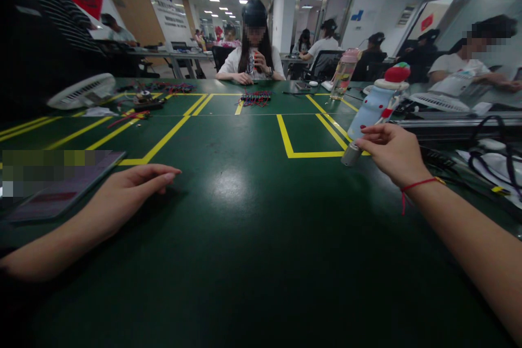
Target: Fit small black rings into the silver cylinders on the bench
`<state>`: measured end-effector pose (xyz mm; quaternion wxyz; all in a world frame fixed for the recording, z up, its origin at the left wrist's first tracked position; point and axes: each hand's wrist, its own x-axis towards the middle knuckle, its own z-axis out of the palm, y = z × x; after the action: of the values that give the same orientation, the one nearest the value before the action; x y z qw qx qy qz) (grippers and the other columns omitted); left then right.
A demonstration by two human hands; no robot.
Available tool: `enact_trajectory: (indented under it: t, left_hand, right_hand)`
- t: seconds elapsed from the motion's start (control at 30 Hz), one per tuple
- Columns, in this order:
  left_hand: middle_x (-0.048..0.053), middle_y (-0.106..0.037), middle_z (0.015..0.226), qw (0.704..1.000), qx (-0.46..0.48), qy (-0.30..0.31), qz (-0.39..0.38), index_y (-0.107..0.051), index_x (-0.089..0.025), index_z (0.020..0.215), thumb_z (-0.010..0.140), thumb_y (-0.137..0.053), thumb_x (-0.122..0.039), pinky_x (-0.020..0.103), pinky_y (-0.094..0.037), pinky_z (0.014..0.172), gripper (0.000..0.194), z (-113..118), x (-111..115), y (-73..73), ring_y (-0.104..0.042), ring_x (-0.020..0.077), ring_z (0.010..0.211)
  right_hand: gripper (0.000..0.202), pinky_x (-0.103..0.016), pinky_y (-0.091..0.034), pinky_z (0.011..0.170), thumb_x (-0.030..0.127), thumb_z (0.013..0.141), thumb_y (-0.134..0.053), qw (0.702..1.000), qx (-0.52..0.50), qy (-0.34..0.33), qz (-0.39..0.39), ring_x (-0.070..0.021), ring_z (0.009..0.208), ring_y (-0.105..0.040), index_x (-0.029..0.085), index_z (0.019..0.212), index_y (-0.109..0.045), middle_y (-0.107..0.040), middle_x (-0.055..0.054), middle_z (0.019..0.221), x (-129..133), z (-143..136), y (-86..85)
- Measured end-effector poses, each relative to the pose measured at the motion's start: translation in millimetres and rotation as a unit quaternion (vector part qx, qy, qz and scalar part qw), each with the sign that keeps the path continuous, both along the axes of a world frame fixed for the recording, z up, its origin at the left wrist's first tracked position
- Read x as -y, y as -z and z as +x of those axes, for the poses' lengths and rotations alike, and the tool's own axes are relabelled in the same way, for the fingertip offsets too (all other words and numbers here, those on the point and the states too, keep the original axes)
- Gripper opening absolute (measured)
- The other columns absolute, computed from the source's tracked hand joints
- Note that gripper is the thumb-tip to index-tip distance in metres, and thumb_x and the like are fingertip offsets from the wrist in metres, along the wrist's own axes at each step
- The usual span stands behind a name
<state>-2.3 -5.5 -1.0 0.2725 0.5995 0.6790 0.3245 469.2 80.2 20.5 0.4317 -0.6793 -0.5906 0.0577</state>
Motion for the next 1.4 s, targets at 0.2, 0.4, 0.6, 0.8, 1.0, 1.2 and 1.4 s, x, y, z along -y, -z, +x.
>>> enact_trajectory:
  t: [0.2, 0.4, 0.6, 0.8, 1.0, 1.2, 1.4]
  left_hand:
    - [0.001, -0.071, 0.087, 1.000, 0.001, 0.004, 0.002, -0.068, -0.027, 0.101, 0.080, -0.060, -0.051, 0.029, -0.044, 0.066, 0.033, 0, 0, 0.2, -0.062, 0.0187, 0.074]
    - [0.001, -0.071, 0.087, 1.000, -0.006, -0.001, 0.004, -0.069, -0.026, 0.100, 0.078, -0.061, -0.051, 0.029, -0.044, 0.066, 0.034, 0, 1, -0.5, -0.062, 0.0191, 0.074]
    - [-0.001, -0.069, 0.084, 1.000, 0.000, 0.004, -0.002, -0.068, -0.026, 0.101, 0.081, -0.061, -0.049, 0.028, -0.042, 0.068, 0.032, -1, 1, 0.4, -0.060, 0.0175, 0.075]
    - [-0.001, -0.068, 0.084, 1.000, 0.000, 0.004, -0.005, -0.067, -0.027, 0.103, 0.081, -0.061, -0.050, 0.027, -0.041, 0.066, 0.032, -1, 1, 0.4, -0.059, 0.0167, 0.074]
    - [-0.001, -0.069, 0.083, 1.000, -0.027, 0.005, -0.009, -0.068, -0.026, 0.103, 0.082, -0.059, -0.050, 0.027, -0.042, 0.066, 0.033, 2, 2, -2.4, -0.061, 0.0174, 0.074]
    - [0.001, -0.070, 0.091, 0.997, -0.057, 0.042, 0.017, -0.068, -0.026, 0.103, 0.084, -0.057, -0.049, 0.029, -0.043, 0.067, 0.032, 16, 6, -7.4, -0.063, 0.0195, 0.077]
    - [0.001, -0.067, 0.099, 0.968, -0.066, 0.219, 0.107, -0.069, -0.028, 0.104, 0.090, -0.054, -0.035, 0.027, -0.046, 0.070, 0.021, 71, 17, -27.4, -0.060, 0.0174, 0.086]
  right_hand:
    - [0.043, -0.028, -0.053, 0.077, 0.029, 0.065, -0.074, 0.999, -0.013, -0.008, -0.028, -0.0161, 0.082, -0.066, 0.011, 0.103, -0.068, -0.070, -0.011, 0.093, -1, 0, -1.0]
    - [0.054, -0.029, -0.051, 0.078, 0.040, 0.062, -0.076, 0.999, 0.004, -0.016, -0.044, -0.0174, 0.086, -0.065, 0.012, 0.107, -0.066, -0.068, -0.012, 0.103, 1, 3, -3.6]
    - [0.063, -0.036, -0.048, 0.082, 0.056, 0.058, -0.074, 0.975, 0.181, -0.019, -0.129, -0.0220, 0.086, -0.064, 0.013, 0.104, -0.068, -0.069, -0.011, 0.094, 4, 5, -2.3]
    - [0.055, -0.035, -0.054, 0.081, 0.049, 0.069, -0.071, 0.986, 0.082, -0.143, -0.010, -0.0204, 0.085, -0.066, 0.015, 0.112, -0.065, -0.069, -0.011, 0.100, 35, -60, 4.7]
    - [0.047, -0.030, -0.055, 0.086, 0.038, 0.077, -0.067, 0.933, -0.007, -0.358, -0.047, -0.0150, 0.094, -0.065, 0.021, 0.120, -0.060, -0.065, -0.006, 0.113, 89, -139, 12.8]
    - [0.044, -0.030, -0.051, 0.092, 0.030, 0.079, -0.065, 0.911, 0.038, -0.408, -0.033, -0.0133, 0.103, -0.061, 0.025, 0.123, -0.057, -0.063, -0.002, 0.115, 101, -156, 20.7]
    - [0.054, -0.029, -0.051, 0.094, 0.029, 0.080, -0.065, 0.904, -0.037, -0.420, -0.076, -0.0118, 0.104, -0.061, 0.027, 0.130, -0.046, -0.061, -0.003, 0.118, 97, -156, 30.9]
